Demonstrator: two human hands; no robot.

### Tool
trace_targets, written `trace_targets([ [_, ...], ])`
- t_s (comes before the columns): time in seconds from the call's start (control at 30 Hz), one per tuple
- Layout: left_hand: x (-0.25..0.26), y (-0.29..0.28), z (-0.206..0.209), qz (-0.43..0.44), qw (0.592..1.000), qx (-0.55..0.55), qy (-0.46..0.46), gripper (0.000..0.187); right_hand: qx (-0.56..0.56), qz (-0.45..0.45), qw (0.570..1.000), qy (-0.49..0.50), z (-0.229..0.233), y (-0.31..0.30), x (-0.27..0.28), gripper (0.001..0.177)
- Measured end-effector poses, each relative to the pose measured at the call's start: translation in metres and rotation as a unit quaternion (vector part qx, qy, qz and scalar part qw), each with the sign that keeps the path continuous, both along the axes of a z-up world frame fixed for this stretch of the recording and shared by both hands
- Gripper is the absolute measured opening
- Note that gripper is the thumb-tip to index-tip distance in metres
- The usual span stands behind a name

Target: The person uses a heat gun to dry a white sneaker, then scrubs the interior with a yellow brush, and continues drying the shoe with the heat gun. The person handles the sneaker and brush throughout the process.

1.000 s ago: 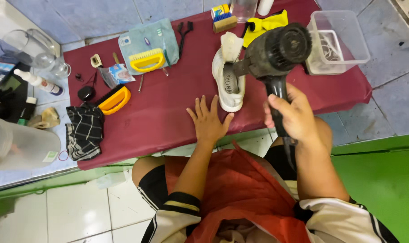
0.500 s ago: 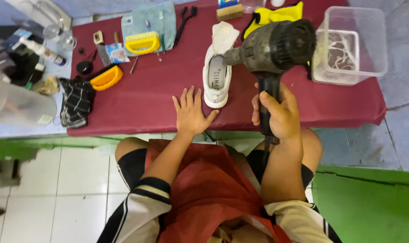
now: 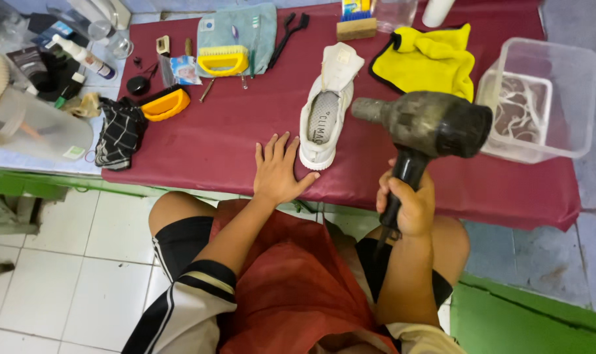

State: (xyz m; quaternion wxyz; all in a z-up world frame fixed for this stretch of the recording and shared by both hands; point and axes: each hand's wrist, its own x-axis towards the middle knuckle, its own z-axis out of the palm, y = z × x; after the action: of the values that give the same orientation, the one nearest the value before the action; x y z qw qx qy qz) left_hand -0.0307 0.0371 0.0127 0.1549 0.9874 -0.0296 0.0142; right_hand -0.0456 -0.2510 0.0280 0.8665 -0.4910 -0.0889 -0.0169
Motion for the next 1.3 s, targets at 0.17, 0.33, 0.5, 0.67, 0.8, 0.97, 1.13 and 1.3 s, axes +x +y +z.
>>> trace_targets([
  [0.17,0.001,-0.008,0.011,0.013,0.996,-0.084,-0.006,0.112,-0.012,-0.039,0.999,-0.013,-0.006,0.013,-0.013,0.038],
  [0.33,0.003,-0.049,0.033,0.113,0.966,-0.234,-0.005,0.113,-0.054,-0.082,0.995,-0.028,0.006,0.028,-0.041,0.04],
  [0.5,0.022,-0.034,0.016,0.163,0.95,-0.268,-0.013,0.099,-0.053,-0.085,0.994,-0.041,-0.012,0.032,-0.07,0.04],
  [0.67,0.037,0.027,-0.004,0.181,0.881,-0.437,0.025,0.102,-0.061,-0.051,0.995,-0.067,-0.014,0.046,-0.081,0.041],
  [0.8,0.045,0.061,-0.018,0.088,0.77,-0.622,-0.112,0.085,-0.107,-0.018,0.989,-0.097,0.0,0.073,-0.084,0.032],
  [0.97,0.05,0.07,-0.035,0.07,0.662,-0.73,-0.158,0.06,-0.116,0.026,0.983,-0.142,0.019,0.106,-0.077,0.033],
  [1.13,0.054,0.07,-0.04,0.045,0.631,-0.752,-0.185,0.06,-0.15,0.064,0.968,-0.189,0.041,0.139,-0.066,0.01],
  [1.3,0.055,0.073,-0.046,0.047,0.632,-0.751,-0.186,0.062,-0.139,0.054,0.969,-0.197,0.023,0.15,-0.066,0.009],
])
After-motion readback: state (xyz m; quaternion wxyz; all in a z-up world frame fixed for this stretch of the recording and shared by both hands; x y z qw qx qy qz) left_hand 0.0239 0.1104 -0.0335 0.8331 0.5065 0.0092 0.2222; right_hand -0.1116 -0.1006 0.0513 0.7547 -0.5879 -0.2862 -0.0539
